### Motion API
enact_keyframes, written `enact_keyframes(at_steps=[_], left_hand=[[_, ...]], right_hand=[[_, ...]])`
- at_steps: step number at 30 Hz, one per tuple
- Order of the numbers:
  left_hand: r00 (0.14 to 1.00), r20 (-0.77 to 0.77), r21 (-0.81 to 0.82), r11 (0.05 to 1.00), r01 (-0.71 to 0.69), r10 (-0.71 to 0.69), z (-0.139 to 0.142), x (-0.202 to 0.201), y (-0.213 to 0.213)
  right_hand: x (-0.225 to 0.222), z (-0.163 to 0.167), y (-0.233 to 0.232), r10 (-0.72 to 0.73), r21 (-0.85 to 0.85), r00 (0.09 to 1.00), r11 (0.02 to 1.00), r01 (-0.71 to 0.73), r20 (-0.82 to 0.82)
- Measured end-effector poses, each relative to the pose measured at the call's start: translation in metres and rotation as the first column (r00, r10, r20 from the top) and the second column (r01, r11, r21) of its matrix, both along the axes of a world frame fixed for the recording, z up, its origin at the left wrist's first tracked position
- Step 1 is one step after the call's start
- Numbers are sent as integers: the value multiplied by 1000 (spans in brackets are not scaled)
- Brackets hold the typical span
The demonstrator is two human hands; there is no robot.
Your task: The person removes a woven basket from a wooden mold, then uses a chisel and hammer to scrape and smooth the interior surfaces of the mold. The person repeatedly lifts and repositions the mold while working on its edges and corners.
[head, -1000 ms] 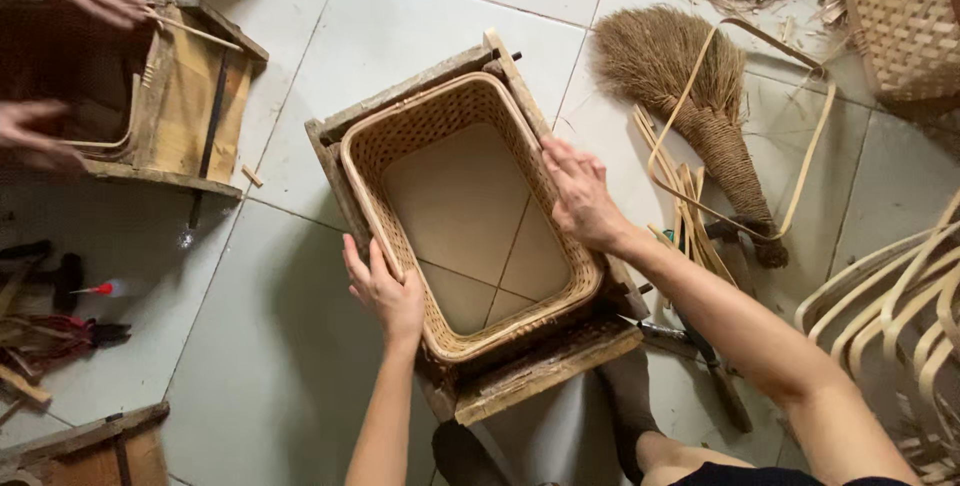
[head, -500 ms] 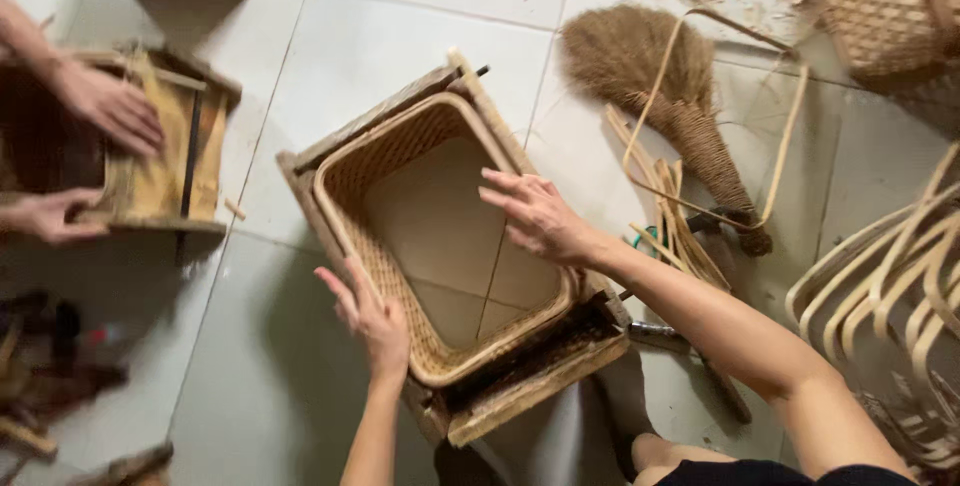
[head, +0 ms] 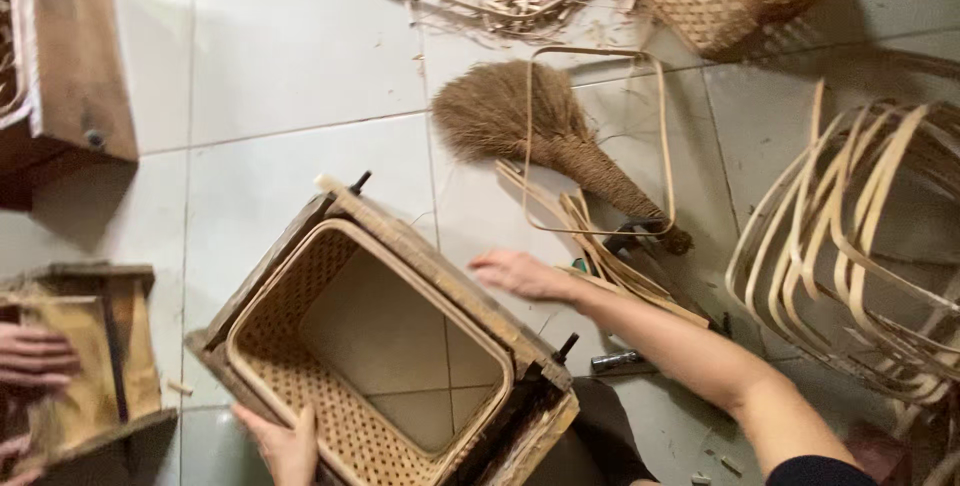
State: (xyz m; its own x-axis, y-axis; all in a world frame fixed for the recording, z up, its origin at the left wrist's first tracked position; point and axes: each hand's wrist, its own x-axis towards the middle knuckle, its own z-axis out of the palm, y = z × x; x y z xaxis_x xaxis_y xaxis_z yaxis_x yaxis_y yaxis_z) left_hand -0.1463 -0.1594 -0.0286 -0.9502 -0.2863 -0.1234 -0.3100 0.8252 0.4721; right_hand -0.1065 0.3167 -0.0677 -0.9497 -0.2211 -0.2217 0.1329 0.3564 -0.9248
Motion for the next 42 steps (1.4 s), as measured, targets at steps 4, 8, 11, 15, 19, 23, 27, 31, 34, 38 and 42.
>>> enact_keyframes(at_steps=[4,8,11,15,19,23,27,31,34,38,42], left_hand=[[768,-193,-467,745,476,-611,33,36,66],[571,2,334,539,773,-821,45,116,145],[455,116,397,461,794,-883,47,149,170],[457,132,321,474,820,-880,56,166,174],[449,141,186,469,864,-882,73,172,178],[491,222,-25,498,867,-843,91,188,186],[502,283,-33,515,857,-817,105,198,183],[493,223,74,519,852,-841,113,196,171],[509,71,201,513,835,-858,118,187,155],[630,94,293,626,722,-771,116,176,141],[705,46,279,686,672,-708,112,178,131]], right_hand=[[12,13,-14,54,-63,993,997,-47,105],[43,19,-4,239,321,934,892,-319,264],[90,20,21,130,289,989,946,-144,68],[174,29,60,-373,225,927,901,370,-28],[244,43,72,-507,395,814,712,581,-284],[278,48,53,-461,465,839,698,544,-291],[283,46,33,-440,417,871,765,491,-218],[284,46,29,-388,459,868,738,494,-310],[287,46,31,-400,503,847,682,531,-351],[294,41,31,-401,570,844,622,537,-357],[306,27,30,-459,536,867,690,486,-196]])
